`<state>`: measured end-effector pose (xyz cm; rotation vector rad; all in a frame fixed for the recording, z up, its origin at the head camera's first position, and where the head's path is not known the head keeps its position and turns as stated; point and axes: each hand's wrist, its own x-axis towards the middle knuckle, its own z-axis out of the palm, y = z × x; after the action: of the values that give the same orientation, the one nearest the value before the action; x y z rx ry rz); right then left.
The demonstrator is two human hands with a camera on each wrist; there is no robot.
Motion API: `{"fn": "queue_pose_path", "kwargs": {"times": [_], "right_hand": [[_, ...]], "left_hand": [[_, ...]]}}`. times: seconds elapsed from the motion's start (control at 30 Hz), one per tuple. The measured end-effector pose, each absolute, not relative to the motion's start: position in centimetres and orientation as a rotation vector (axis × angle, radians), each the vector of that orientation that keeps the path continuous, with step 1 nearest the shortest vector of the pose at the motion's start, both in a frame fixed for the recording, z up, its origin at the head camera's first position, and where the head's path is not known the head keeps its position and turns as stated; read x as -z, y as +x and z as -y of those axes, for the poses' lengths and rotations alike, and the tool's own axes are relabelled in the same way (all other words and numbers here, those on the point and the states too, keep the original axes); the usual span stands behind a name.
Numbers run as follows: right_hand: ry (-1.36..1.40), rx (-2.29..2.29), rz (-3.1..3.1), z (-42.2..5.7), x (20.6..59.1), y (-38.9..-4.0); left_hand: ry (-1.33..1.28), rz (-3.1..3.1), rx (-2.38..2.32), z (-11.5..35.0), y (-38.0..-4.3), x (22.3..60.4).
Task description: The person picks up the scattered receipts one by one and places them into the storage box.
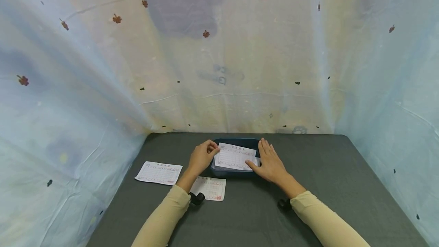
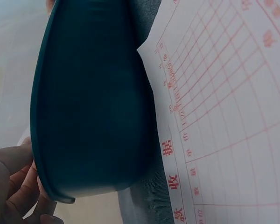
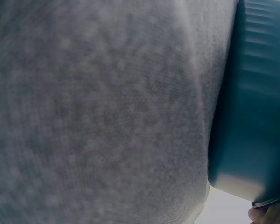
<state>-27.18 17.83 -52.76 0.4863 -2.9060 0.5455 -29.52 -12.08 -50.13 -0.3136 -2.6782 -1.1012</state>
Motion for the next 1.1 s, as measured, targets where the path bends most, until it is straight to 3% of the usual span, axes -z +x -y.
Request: {"fn": "queue_pose_path", "kwargs": {"times": [1.1], "right_hand": [[0.490, -0.565, 2.890, -17.8, 52.7, -27.0]], "left_hand": [[-0.349, 2.633, 1.102, 12.8, -29.0, 50.5]]}}
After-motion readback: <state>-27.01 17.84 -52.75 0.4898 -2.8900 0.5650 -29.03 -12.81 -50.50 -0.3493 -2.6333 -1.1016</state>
